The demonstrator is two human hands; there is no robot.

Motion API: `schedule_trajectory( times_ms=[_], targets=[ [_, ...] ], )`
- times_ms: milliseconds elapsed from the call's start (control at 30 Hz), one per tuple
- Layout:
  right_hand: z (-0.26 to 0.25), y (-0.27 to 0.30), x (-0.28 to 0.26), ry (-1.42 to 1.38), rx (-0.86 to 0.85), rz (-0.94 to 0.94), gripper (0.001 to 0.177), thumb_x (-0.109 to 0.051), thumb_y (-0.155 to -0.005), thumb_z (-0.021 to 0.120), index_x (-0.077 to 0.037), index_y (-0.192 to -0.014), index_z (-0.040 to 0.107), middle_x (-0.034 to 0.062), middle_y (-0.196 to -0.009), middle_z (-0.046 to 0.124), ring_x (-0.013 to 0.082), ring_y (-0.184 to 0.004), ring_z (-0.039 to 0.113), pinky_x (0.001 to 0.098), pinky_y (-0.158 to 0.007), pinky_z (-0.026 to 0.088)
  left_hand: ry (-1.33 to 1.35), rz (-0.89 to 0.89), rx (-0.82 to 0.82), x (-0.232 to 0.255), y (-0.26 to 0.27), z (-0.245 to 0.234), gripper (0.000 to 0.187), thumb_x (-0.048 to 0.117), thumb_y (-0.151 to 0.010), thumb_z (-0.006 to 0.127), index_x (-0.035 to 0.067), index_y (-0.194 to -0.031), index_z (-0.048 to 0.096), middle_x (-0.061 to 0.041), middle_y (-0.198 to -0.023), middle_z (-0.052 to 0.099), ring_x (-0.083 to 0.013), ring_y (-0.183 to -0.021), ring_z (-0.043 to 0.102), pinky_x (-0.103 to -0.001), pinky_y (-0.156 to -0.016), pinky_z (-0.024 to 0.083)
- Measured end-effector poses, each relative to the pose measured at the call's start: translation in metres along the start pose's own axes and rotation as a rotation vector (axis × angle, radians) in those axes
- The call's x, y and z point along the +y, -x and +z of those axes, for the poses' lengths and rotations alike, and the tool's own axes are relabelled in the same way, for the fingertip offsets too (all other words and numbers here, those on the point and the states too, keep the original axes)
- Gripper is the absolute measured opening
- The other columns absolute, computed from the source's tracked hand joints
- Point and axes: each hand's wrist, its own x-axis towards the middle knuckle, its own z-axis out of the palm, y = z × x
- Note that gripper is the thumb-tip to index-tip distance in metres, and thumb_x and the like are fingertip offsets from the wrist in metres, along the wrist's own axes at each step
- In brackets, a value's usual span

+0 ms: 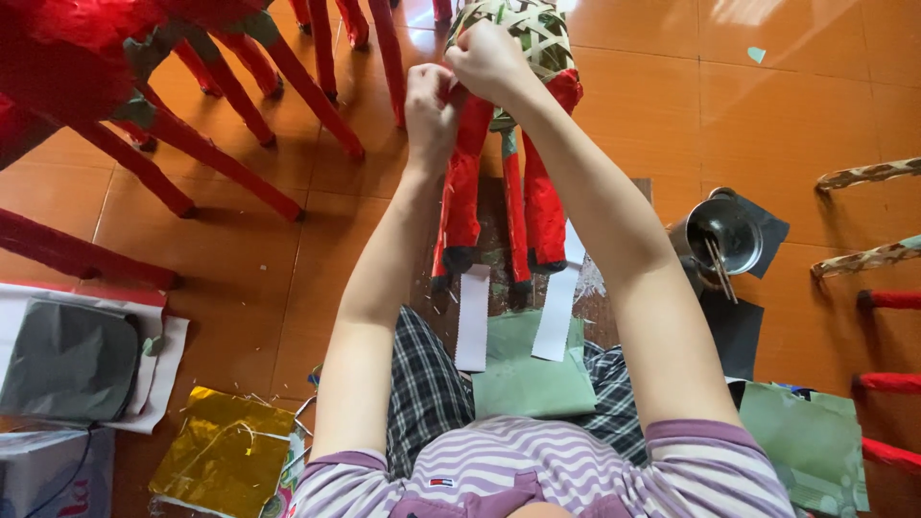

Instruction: Applying glue and wrapping colored paper strips onto a bamboo frame to assemble a paper figure.

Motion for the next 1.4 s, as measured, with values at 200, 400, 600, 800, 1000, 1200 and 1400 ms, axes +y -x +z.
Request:
schedule_trajectory(
  times_ms=[200, 400, 600, 800, 1000, 1200, 1400],
  targets=[
    [-0.016, -0.001, 0.052, 0.259, 0.446, -0.538, 0.021, -0.020, -0.100, 0.069, -0.007, -0.085, 0.075, 0.0076, -0.086, 0.068, 0.0203, -0.071, 0.060, 0.0361, -0.063, 0.051, 0.070, -0.240, 0.215, -0.024, 0.001, 0.002, 0.017, 0.012, -0.085, 0.079, 0.001, -0.091, 0.068, -0.009, -0.103, 0.063, -0.0189, -0.084, 0.061, -0.031, -0.079, 0.053],
    [-0.012, 0.013, 0.082, 0.432, 0.285, -0.492, 0.048, -0.020, -0.087, 0.088, -0.011, -0.125, 0.061, 0.0114, -0.125, 0.055, 0.0321, -0.122, 0.046, 0.0529, -0.098, 0.037, 0.498, -0.491, 0.154, -0.039, -0.005, -0.003, 0.008, 0.002, -0.093, 0.068, 0.000, -0.097, 0.075, -0.003, -0.084, 0.075, -0.0076, -0.068, 0.062, -0.022, -0.064, 0.052],
    [-0.005, 0.018, 0.079, 0.335, 0.342, -0.468, 0.048, -0.016, -0.082, 0.090, -0.013, -0.122, 0.064, 0.0090, -0.126, 0.052, 0.0305, -0.120, 0.044, 0.0484, -0.098, 0.033, 0.596, -0.581, 0.218, -0.072, -0.003, 0.011, 0.015, 0.006, -0.095, 0.067, -0.005, -0.099, 0.077, -0.005, -0.087, 0.075, -0.0079, -0.072, 0.062, -0.021, -0.068, 0.054],
    [-0.004, 0.015, 0.077, 0.314, 0.375, -0.491, 0.044, -0.015, -0.081, 0.091, -0.013, -0.118, 0.066, 0.0081, -0.123, 0.056, 0.0302, -0.114, 0.050, 0.0448, -0.095, 0.036, 0.576, -0.663, 0.258, -0.077, -0.001, 0.025, 0.018, 0.011, -0.098, 0.064, -0.003, -0.099, 0.075, -0.004, -0.085, 0.073, -0.0082, -0.071, 0.059, -0.022, -0.066, 0.051],
    [-0.007, 0.021, 0.072, 0.262, 0.380, -0.501, 0.042, -0.011, -0.079, 0.090, -0.012, -0.115, 0.069, 0.0072, -0.122, 0.057, 0.0301, -0.115, 0.051, 0.0468, -0.098, 0.037, 0.628, -0.698, 0.231, -0.095, -0.004, 0.027, 0.014, 0.005, -0.091, 0.063, 0.002, -0.104, 0.069, -0.010, -0.098, 0.070, -0.0161, -0.085, 0.065, -0.027, -0.080, 0.055],
    [0.003, 0.017, 0.070, 0.309, 0.396, -0.500, 0.047, -0.012, -0.080, 0.091, -0.014, -0.121, 0.068, 0.0062, -0.124, 0.056, 0.0288, -0.115, 0.049, 0.0462, -0.096, 0.037, -0.096, -0.271, 0.191, -0.058, -0.017, 0.013, 0.024, -0.013, -0.080, 0.062, 0.008, -0.089, 0.071, -0.007, -0.094, 0.062, -0.0161, -0.076, 0.064, -0.029, -0.074, 0.058],
    [0.001, 0.019, 0.067, 0.274, 0.410, -0.500, 0.047, -0.009, -0.080, 0.088, -0.013, -0.123, 0.068, 0.0075, -0.125, 0.056, 0.0305, -0.115, 0.050, 0.0447, -0.095, 0.036, -0.260, -0.192, 0.093, -0.060, -0.008, 0.016, 0.019, 0.009, -0.093, 0.060, 0.004, -0.104, 0.075, -0.009, -0.101, 0.071, -0.0270, -0.089, 0.064, -0.036, -0.081, 0.055]
  ],
)
